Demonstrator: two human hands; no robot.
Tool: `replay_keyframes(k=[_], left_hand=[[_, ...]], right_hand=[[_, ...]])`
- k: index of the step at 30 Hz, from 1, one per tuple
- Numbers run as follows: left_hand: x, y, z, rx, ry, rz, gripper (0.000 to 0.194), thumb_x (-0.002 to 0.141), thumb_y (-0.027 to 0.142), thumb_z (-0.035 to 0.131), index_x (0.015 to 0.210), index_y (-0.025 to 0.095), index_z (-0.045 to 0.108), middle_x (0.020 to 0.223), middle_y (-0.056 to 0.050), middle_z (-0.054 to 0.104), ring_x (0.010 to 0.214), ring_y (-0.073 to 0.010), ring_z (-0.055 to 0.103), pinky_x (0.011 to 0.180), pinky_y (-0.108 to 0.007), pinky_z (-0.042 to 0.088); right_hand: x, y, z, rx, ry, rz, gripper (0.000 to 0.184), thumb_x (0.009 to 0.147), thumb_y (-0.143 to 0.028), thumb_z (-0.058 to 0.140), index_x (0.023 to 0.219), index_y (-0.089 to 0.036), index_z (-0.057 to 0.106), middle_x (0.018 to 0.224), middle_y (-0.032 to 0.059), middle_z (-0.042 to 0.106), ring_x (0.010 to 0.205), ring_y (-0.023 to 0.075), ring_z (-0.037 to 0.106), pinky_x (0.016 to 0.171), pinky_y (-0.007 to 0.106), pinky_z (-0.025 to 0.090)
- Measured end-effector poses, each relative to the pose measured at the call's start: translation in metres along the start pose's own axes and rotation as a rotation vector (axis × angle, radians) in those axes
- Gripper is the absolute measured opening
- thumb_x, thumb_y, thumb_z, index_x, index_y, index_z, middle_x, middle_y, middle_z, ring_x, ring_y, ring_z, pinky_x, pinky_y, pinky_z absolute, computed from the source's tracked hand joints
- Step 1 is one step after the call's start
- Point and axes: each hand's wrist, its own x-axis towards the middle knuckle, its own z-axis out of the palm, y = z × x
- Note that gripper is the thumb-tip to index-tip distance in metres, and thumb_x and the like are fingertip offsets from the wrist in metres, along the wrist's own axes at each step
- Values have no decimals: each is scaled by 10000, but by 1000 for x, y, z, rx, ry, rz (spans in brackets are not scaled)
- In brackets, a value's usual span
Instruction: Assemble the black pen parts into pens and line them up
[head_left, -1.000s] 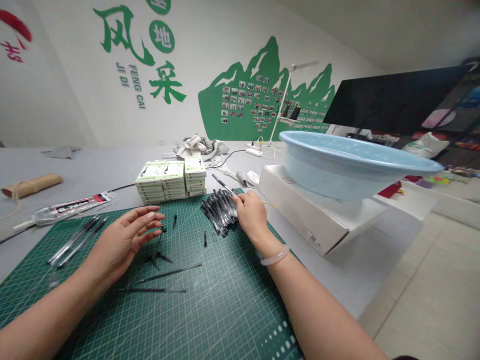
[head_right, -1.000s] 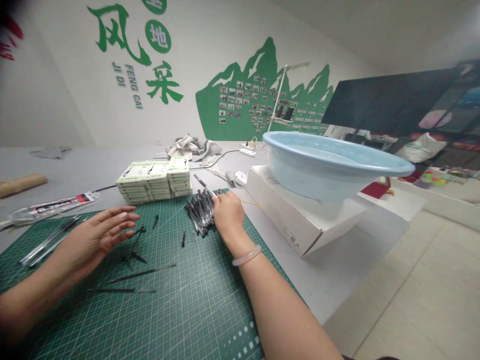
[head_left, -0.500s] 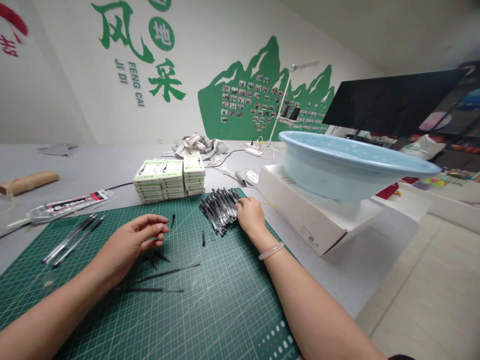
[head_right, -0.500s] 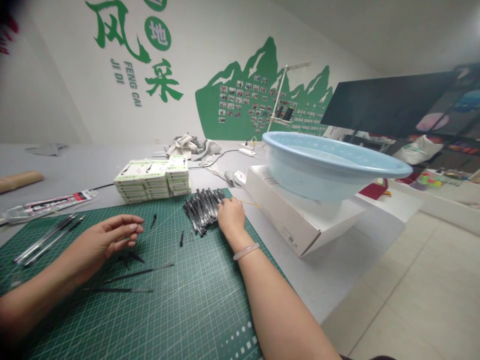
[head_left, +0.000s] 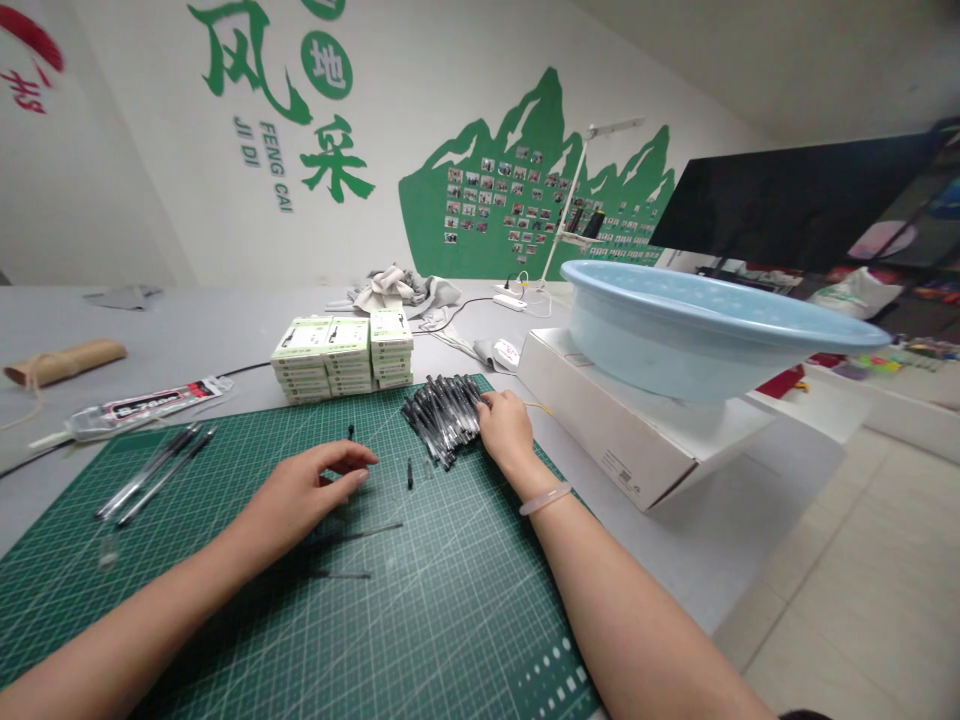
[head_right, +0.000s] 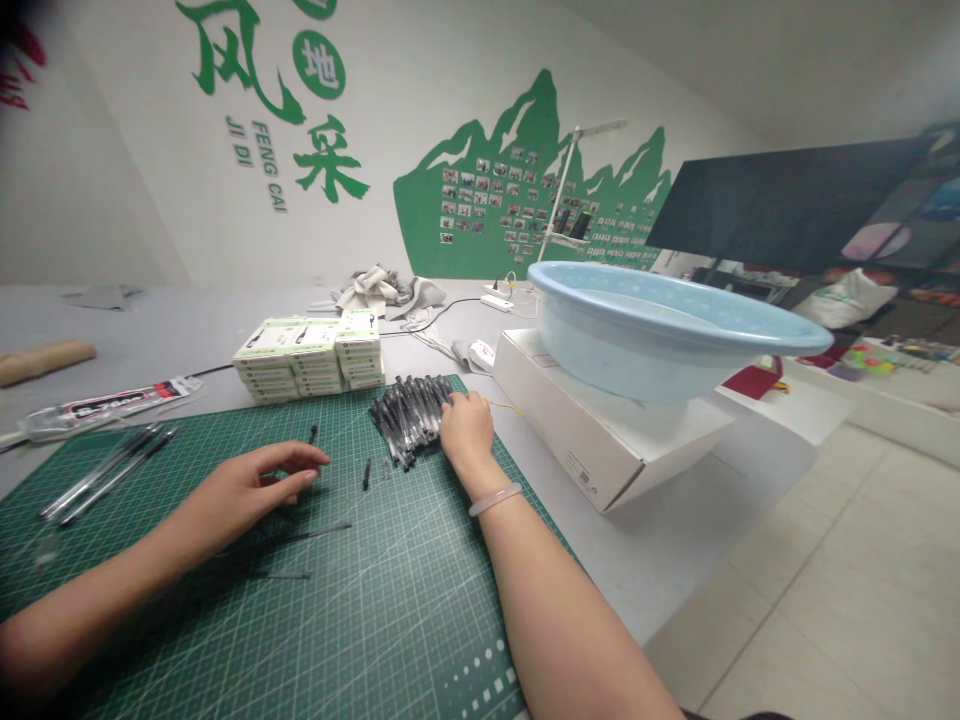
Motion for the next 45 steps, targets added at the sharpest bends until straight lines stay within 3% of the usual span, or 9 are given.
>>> replay_keyframes(k=[6, 14, 20, 25, 28, 31, 38, 42, 45], left_hand=[[15, 18, 26, 384, -62, 258, 230, 862, 351, 545, 970, 247, 719, 1045, -50, 683, 968, -235, 623, 847, -351, 477], [32, 34, 69, 523, 42, 199, 250, 814, 373, 612, 986, 197, 654, 1033, -93, 617, 1033, -283, 559, 884, -391, 451], [24, 27, 62, 447, 23, 215, 164, 803, 308, 590, 923, 203, 627, 951, -75, 624, 935, -262, 585, 812, -379, 460], [5, 20, 39, 299, 102, 192, 253, 839, 368, 577, 1044, 223, 611, 949, -55, 651, 828, -220, 619, 721, -337, 484], [-3, 23, 30, 267, 223, 236, 261, 861, 368, 576, 1076, 222, 590, 964, -51, 653, 814, -198, 626, 703, -305, 492], [-6, 27, 28, 269, 277, 314, 218, 869, 345, 580, 1046, 220, 598, 946, -43, 643, 803, -188, 618, 725, -301, 491], [2, 24, 17, -20, 318, 195, 300, 873, 320, 554, 1157, 224, 561, 1035, -50, 661, 913, -204, 641, 793, -307, 513], [7, 15, 21, 150, 213, 176, 213, 892, 335, 514, 992, 231, 672, 1064, -62, 680, 960, -235, 632, 810, -341, 510], [8, 10, 34, 279, 75, 296, 279, 877, 310, 556, 1119, 270, 689, 1201, -57, 670, 1111, -261, 591, 973, -413, 461]], right_hand=[[-7, -16, -8, 114, 143, -143, 233, 917, -200, 498, 1019, -173, 706, 1019, 114, 654, 1012, 247, 561, 950, 361, 414], [-11, -22, -11, 177, 164, -149, 219, 900, -167, 502, 983, -175, 705, 1006, 98, 653, 999, 237, 562, 958, 361, 414], [-17, -35, -25, 265, 126, -133, 213, 894, -169, 484, 947, -180, 690, 1009, 93, 656, 1003, 218, 569, 950, 338, 411], [-37, -64, -25, 640, -199, -106, 116, 842, -173, 543, 845, -208, 654, 827, 25, 678, 787, 169, 612, 765, 305, 468], [-52, -79, -20, 1016, -599, 77, 46, 768, -208, 635, 810, -192, 627, 677, -5, 627, 622, 146, 581, 594, 274, 453], [-62, -87, -17, 1341, -750, 221, 148, 687, -243, 717, 777, -175, 622, 679, -15, 614, 619, 120, 569, 585, 249, 444], [-53, -82, -20, 1269, -482, 46, 116, 692, -249, 722, 765, -189, 655, 718, -17, 639, 668, 125, 569, 656, 269, 455], [-51, -83, -26, 1216, -373, -88, 77, 734, -222, 695, 809, -213, 683, 791, -13, 668, 762, 145, 607, 737, 281, 484], [-54, -84, -30, 1218, -363, -148, 84, 763, -200, 669, 840, -218, 696, 822, -8, 681, 785, 146, 622, 760, 283, 491]])
